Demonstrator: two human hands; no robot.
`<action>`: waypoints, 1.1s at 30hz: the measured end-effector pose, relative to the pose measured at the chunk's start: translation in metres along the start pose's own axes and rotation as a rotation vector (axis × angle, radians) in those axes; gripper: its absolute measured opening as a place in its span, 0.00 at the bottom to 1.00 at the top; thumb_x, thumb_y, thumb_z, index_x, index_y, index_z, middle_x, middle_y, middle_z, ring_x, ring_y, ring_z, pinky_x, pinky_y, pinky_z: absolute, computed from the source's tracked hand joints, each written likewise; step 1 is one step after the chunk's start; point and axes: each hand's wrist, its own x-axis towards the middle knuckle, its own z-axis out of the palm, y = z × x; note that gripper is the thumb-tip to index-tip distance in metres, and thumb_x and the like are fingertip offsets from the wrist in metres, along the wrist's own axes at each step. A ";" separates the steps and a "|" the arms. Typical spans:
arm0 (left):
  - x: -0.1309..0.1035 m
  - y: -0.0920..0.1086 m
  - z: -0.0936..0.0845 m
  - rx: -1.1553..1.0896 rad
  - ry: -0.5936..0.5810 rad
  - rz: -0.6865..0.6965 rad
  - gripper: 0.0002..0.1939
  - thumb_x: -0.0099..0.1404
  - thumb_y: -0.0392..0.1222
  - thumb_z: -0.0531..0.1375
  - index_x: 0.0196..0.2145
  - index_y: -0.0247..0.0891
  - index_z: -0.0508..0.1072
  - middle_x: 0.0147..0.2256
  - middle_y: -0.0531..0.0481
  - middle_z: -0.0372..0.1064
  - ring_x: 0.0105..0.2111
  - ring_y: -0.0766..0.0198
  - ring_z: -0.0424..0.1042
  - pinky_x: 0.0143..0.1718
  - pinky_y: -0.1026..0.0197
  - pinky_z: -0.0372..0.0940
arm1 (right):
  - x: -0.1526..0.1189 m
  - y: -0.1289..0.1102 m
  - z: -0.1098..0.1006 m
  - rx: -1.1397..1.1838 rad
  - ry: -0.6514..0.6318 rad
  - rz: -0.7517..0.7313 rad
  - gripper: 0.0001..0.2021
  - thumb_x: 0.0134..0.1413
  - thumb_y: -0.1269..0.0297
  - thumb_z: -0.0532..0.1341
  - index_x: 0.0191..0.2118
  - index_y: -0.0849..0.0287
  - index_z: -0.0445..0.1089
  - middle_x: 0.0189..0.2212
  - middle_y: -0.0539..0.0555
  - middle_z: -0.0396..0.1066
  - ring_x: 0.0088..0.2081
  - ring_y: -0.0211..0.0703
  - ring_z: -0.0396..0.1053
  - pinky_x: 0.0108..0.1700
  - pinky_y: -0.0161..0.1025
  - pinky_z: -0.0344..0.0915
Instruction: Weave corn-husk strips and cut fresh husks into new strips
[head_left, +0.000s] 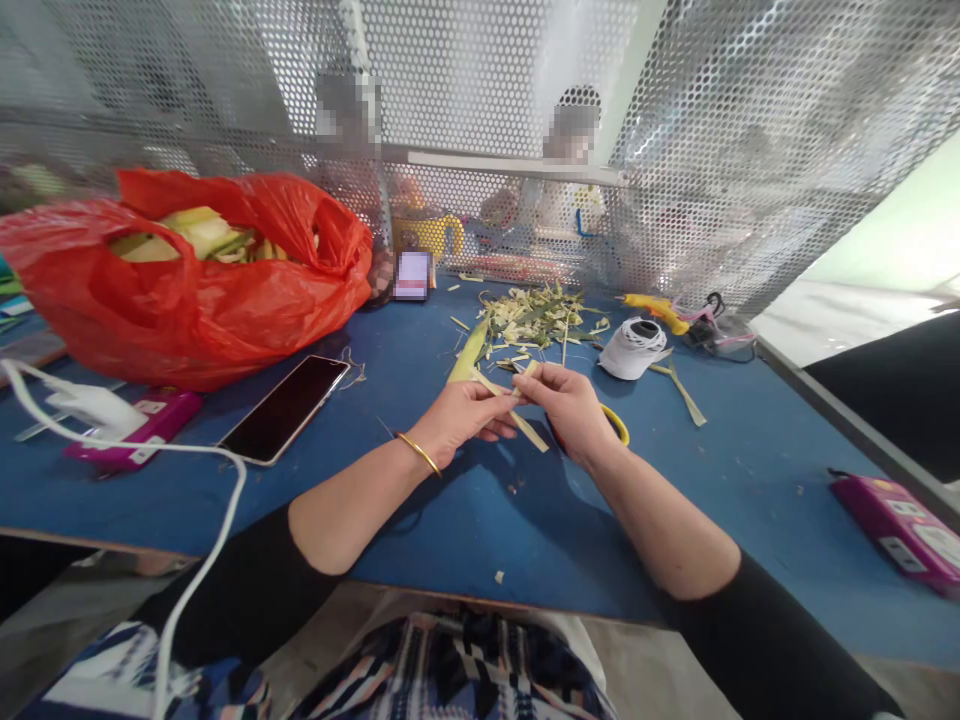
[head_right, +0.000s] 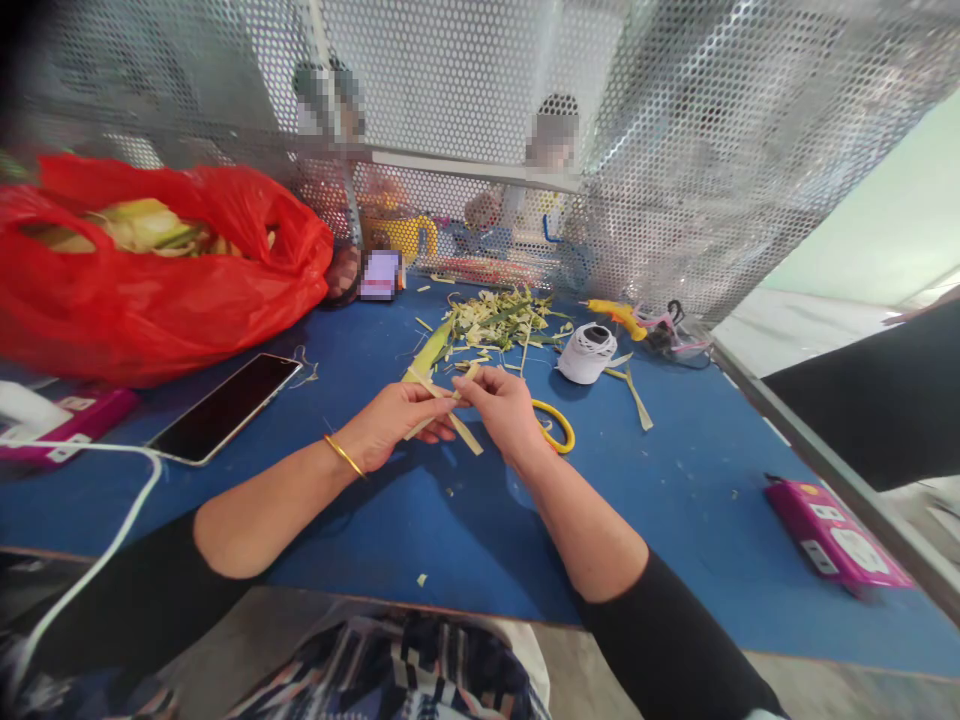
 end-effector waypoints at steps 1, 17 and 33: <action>0.000 -0.001 0.000 0.015 -0.012 0.009 0.05 0.59 0.39 0.68 0.29 0.35 0.81 0.21 0.48 0.74 0.21 0.67 0.73 0.24 0.67 0.61 | -0.001 0.001 0.001 -0.012 0.016 -0.009 0.16 0.42 0.50 0.67 0.20 0.56 0.68 0.18 0.48 0.68 0.24 0.37 0.62 0.31 0.37 0.60; 0.003 -0.016 -0.001 0.529 -0.065 0.308 0.21 0.64 0.38 0.61 0.14 0.39 0.68 0.14 0.54 0.65 0.16 0.68 0.66 0.24 0.64 0.60 | -0.009 -0.011 -0.002 -0.462 0.005 -0.332 0.07 0.52 0.65 0.61 0.25 0.56 0.69 0.23 0.48 0.69 0.28 0.39 0.65 0.33 0.37 0.60; 0.002 -0.001 -0.003 -0.360 -0.040 0.047 0.03 0.55 0.36 0.65 0.27 0.37 0.80 0.26 0.47 0.77 0.26 0.66 0.74 0.33 0.64 0.70 | -0.019 -0.005 0.006 -0.845 0.217 -0.723 0.09 0.62 0.67 0.58 0.31 0.54 0.73 0.31 0.52 0.75 0.38 0.45 0.71 0.51 0.45 0.59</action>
